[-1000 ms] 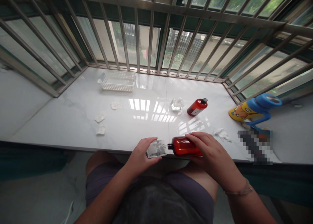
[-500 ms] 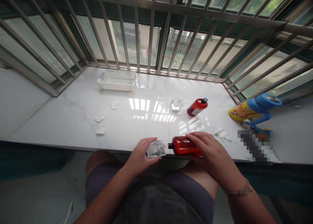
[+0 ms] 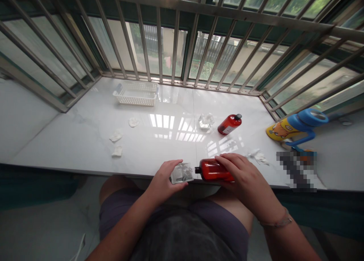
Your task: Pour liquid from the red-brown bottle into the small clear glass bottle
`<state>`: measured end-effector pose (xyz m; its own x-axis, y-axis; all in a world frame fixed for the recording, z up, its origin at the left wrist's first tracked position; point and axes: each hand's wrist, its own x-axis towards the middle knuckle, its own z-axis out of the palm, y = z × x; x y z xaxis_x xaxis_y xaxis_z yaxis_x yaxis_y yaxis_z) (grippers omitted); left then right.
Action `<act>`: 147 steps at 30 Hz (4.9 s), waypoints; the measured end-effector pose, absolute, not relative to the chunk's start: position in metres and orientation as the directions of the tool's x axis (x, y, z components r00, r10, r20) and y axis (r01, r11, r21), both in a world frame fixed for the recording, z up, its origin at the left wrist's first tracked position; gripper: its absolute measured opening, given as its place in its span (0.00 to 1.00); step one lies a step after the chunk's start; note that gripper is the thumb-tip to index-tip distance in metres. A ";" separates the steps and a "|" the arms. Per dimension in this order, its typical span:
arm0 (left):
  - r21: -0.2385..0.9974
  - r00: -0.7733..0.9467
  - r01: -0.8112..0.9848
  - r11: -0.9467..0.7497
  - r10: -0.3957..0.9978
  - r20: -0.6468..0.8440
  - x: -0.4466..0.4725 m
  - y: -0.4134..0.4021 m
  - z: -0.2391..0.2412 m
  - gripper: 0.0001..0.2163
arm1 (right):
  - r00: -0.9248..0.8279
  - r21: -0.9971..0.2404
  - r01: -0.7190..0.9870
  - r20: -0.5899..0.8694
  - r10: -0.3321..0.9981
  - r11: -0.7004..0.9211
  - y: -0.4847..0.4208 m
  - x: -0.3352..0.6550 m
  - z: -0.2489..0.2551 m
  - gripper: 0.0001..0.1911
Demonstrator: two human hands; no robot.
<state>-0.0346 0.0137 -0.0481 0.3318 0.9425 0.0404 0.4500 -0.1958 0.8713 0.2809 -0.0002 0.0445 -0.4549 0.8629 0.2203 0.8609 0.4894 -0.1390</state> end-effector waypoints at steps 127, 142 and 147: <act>0.875 0.384 0.432 -0.217 0.922 0.039 -0.037 0.016 -0.053 0.41 | -0.593 0.134 0.805 0.188 0.783 0.578 0.011 0.262 0.078 0.31; 0.877 0.363 0.428 -0.217 0.930 0.053 -0.038 0.013 -0.053 0.39 | -0.488 -0.111 0.846 0.234 0.841 0.522 0.000 0.262 0.031 0.35; 0.879 0.333 0.433 -0.201 0.942 0.051 -0.039 0.011 -0.050 0.35 | -0.409 -0.218 0.857 0.265 0.873 0.467 -0.008 0.265 0.004 0.35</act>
